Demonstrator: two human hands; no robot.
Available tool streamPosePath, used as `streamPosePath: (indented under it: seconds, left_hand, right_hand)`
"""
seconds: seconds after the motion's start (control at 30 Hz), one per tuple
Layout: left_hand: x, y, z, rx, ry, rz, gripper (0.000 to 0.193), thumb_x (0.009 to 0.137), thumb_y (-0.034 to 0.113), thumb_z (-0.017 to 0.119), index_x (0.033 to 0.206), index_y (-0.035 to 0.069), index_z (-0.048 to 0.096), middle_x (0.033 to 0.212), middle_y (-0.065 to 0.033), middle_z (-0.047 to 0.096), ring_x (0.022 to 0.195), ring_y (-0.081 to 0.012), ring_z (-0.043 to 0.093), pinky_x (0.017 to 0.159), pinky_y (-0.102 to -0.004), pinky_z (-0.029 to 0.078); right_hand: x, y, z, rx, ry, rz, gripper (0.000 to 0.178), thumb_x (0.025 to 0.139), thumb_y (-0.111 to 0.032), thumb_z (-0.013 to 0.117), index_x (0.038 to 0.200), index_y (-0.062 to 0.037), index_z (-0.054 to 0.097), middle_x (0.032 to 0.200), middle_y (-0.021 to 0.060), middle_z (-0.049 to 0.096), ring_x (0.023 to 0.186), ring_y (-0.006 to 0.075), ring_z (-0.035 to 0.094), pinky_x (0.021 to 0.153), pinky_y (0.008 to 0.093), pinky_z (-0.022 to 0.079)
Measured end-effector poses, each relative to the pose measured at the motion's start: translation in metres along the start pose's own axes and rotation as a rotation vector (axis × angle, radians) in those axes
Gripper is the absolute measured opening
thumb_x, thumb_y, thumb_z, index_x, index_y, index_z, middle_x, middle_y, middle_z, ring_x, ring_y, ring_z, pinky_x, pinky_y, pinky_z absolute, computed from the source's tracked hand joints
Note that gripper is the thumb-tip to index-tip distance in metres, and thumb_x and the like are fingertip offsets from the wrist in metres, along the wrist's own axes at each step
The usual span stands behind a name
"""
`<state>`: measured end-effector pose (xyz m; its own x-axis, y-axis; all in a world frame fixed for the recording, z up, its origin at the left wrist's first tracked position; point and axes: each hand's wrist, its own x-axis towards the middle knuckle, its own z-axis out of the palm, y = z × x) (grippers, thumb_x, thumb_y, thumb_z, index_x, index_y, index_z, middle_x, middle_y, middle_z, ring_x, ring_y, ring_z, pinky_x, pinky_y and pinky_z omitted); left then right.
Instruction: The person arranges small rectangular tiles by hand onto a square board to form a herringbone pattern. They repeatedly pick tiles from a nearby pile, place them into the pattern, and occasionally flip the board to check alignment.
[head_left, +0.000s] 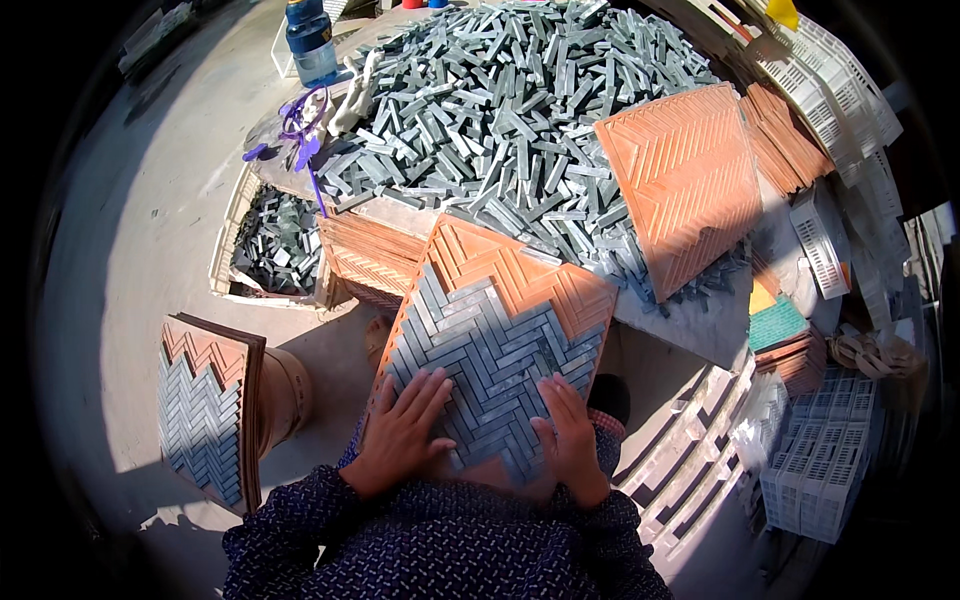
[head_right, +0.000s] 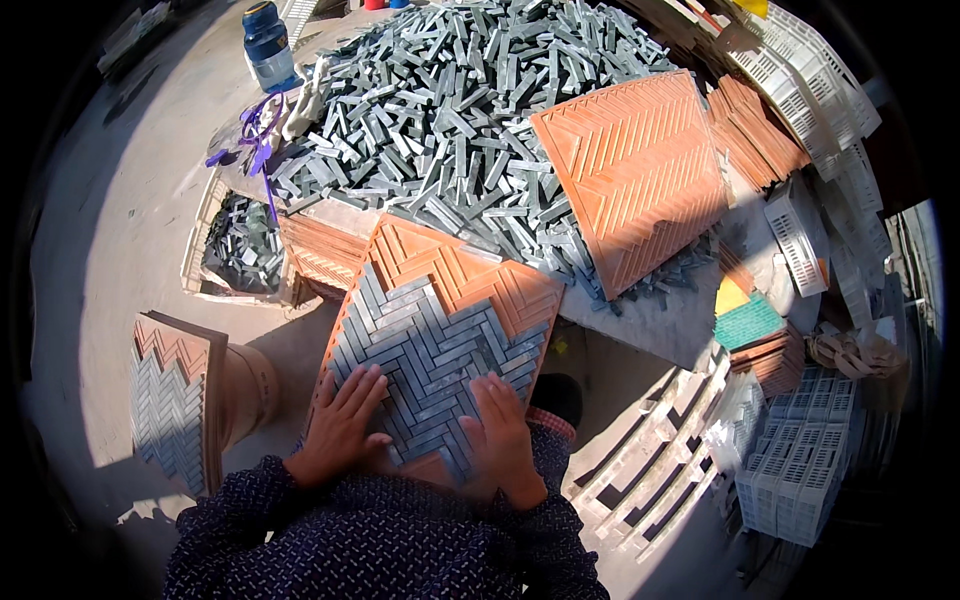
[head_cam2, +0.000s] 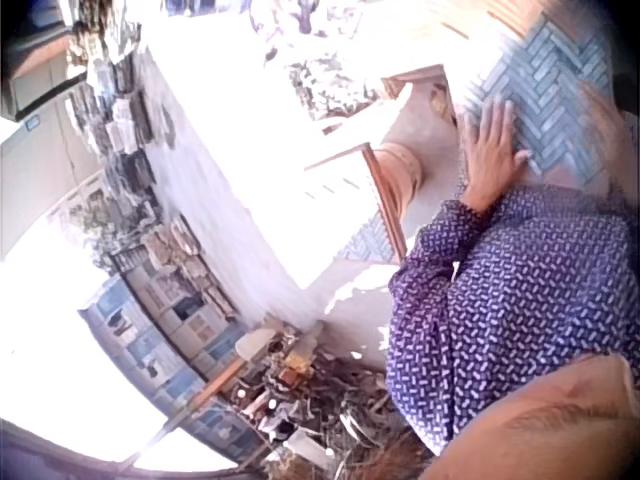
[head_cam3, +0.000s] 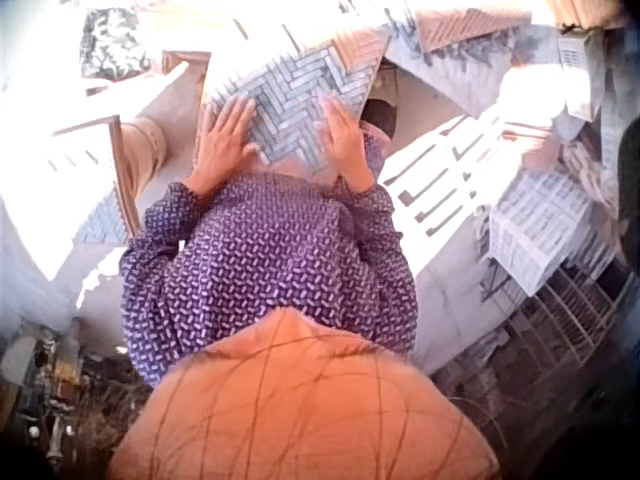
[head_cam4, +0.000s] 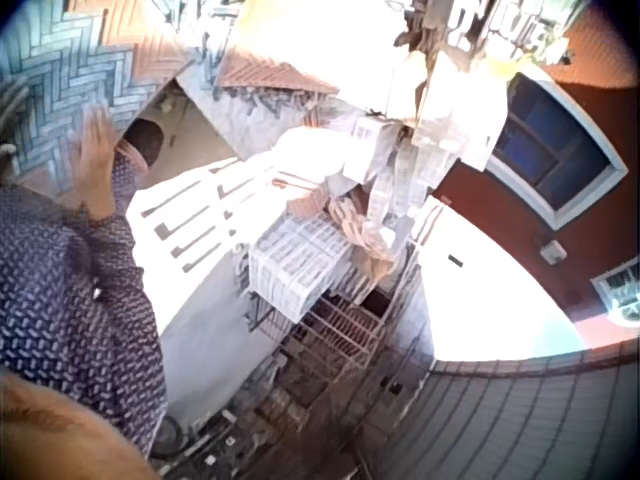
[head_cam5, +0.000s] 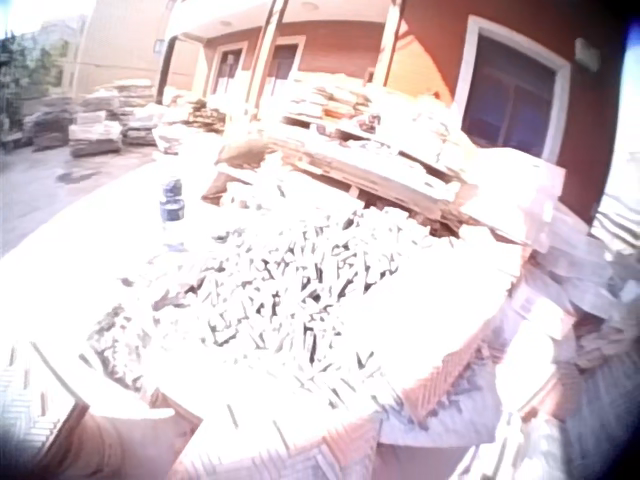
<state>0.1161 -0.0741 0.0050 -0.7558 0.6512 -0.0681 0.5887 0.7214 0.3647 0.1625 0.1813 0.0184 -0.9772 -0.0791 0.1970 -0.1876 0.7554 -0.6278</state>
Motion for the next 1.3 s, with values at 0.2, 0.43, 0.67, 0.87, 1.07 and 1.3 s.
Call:
streamPosePath:
  seconds: [0.2,0.43,0.67,0.87,1.07,1.3]
  left_hand:
    - [0.009,-0.003,0.016,0.131,-0.023,0.043,0.076,0.084,0.055,0.045,0.142,0.008,0.031,0.149,-0.0075,0.029,0.138,-0.0227,0.024,0.111,-0.0537,0.009]
    - [0.023,0.031,0.029,0.114,-0.136,0.343,0.075,0.084,0.054,0.05,0.143,0.011,0.031,0.15,-0.0051,0.027,0.138,-0.0206,0.023,0.11,-0.0552,0.009]
    - [0.033,0.043,0.03,0.162,-0.207,0.434,0.079,0.082,0.057,0.051,0.142,0.011,0.031,0.149,-0.0067,0.029,0.139,-0.0225,0.023,0.11,-0.0569,0.01]
    - [0.053,0.088,0.049,0.179,-0.273,0.861,0.077,0.084,0.056,0.051,0.144,0.013,0.029,0.15,-0.0047,0.028,0.139,-0.0194,0.022,0.111,-0.0542,0.012]
    - [0.063,0.088,0.056,0.099,-0.35,0.866,0.072,0.087,0.053,0.047,0.143,0.012,0.03,0.149,-0.0054,0.028,0.139,-0.0191,0.023,0.111,-0.0514,0.012]
    - [0.074,0.055,0.022,0.037,-0.252,0.549,0.08,0.081,0.049,0.057,0.144,0.008,0.027,0.15,-0.0088,0.027,0.139,-0.0248,0.022,0.111,-0.0531,0.011]
  right_hand:
    - [-0.027,0.011,-0.01,0.01,0.056,0.132,0.039,0.084,-0.012,0.061,0.119,0.0034,0.053,0.117,0.0239,0.054,0.115,0.0395,0.05,0.098,0.0433,0.041]
    - [-0.056,0.016,-0.02,0.025,0.197,0.244,0.033,0.087,-0.008,0.057,0.118,0.0033,0.055,0.118,0.0234,0.057,0.113,0.0372,0.054,0.096,0.0397,0.042]
    - [-0.08,0.022,-0.023,0.046,0.25,0.333,0.031,0.087,-0.006,0.056,0.117,0.0023,0.056,0.116,0.023,0.058,0.112,0.0363,0.054,0.096,0.0394,0.043]
    - [-0.079,0.029,-0.022,0.079,0.334,0.286,0.03,0.087,-0.007,0.056,0.115,0.0033,0.056,0.115,0.0224,0.058,0.112,0.0362,0.054,0.095,0.0395,0.044]
    - [-0.075,0.032,-0.027,0.104,0.367,0.308,0.029,0.086,-0.006,0.057,0.114,0.0032,0.057,0.113,0.0228,0.059,0.11,0.0364,0.055,0.094,0.0395,0.044]
    - [-0.033,0.049,-0.02,-0.118,0.198,0.117,0.052,0.087,-0.025,0.059,0.129,0.0027,0.044,0.131,0.024,0.046,0.125,0.037,0.042,0.105,0.0484,0.03]
